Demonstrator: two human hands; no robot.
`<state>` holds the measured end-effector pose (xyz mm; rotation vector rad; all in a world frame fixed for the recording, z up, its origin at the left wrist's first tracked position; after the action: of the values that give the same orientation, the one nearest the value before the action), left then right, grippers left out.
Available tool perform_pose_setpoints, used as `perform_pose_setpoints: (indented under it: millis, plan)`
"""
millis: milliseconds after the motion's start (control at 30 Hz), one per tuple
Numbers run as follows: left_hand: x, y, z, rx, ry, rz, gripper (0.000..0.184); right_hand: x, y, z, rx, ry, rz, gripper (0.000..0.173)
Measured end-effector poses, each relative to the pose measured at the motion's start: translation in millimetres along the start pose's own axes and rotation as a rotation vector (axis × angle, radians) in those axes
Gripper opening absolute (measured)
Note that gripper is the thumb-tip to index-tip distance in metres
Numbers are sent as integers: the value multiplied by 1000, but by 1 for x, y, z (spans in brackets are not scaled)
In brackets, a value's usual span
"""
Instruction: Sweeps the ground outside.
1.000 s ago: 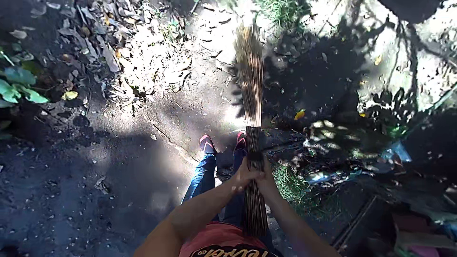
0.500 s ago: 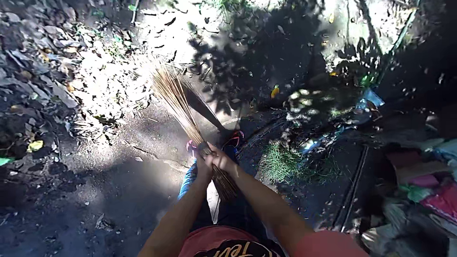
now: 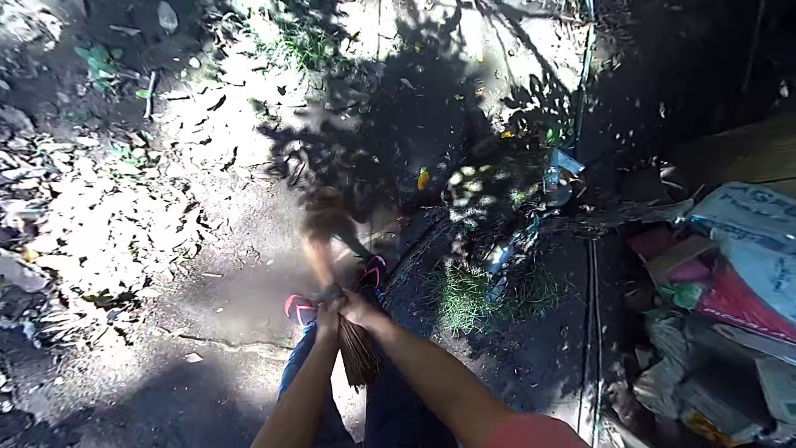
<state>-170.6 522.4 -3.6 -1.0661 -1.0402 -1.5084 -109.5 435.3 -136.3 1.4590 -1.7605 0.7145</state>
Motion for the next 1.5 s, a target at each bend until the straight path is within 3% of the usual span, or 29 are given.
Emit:
perform_pose_setpoints:
  millis: [67,167,200,333,433,500,567,633,733,800,867,933,1000,1033,1100,1167,1233,1367,1467,1500]
  plan:
    - [-5,29,-10,-33,69,153,30,-3,-21,-10,10,-93,-97,58]
    - [8,63,-28,-58,103,74,64,36,-66,-21,50,-180,-114,67]
    - [14,73,-34,-107,80,9,67,55,-80,-20,54,-189,-63,68]
    - [13,119,-42,-441,-124,-330,59,107,-121,3,-23,-2,337,79]
    - [-20,154,-28,-614,-151,-491,27,80,-148,14,-98,141,564,73]
    - [-40,171,-19,-638,-110,-396,16,42,-166,20,-142,174,540,58]
    - [-50,184,-18,-467,-173,-200,34,12,-185,27,-110,150,326,52]
    - [-50,200,-33,-298,-132,5,54,7,-206,19,-34,76,91,56]
    - [-31,214,-58,-274,-87,40,82,42,-230,10,-135,-96,-60,65]
    - [-18,224,-66,-304,-91,-47,83,76,-243,7,-145,-89,-15,70]
    - [-20,236,-62,-389,-137,-197,67,93,-246,13,-193,-21,198,73]
    - [-39,253,-46,-555,-215,-326,55,83,-249,16,-262,81,447,72]
    - [-65,272,-27,-678,-251,-357,49,53,-264,6,-253,209,539,63]
    - [-74,282,-23,-659,-229,-275,45,36,-275,1,-224,250,512,54]
    - [-79,297,-26,-548,-216,-152,63,21,-301,-6,-128,252,325,43]
    - [-68,309,-42,-411,-170,-96,80,36,-321,-6,-98,170,194,50]
    - [-46,315,-62,-394,-143,-130,88,73,-328,3,-177,51,205,59]
    - [-39,332,-60,-515,-205,-334,72,108,-333,2,-296,39,401,64]
    - [-83,358,-17,-741,-185,-451,39,51,-351,-16,-218,139,585,57]
    - [-96,369,-2,-747,-162,-408,39,25,-361,-21,-202,144,589,49]
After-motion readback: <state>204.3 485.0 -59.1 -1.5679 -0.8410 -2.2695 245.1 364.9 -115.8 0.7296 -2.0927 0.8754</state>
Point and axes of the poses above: each hand's wrist, its own x-axis away from the middle knuckle, its own y-axis out of the palm, z = x × y, the point moved 1 cm from there along -x, towards the middle knuckle, and after that the axes turned 6 degrees about -y, right-handed, at the moved point
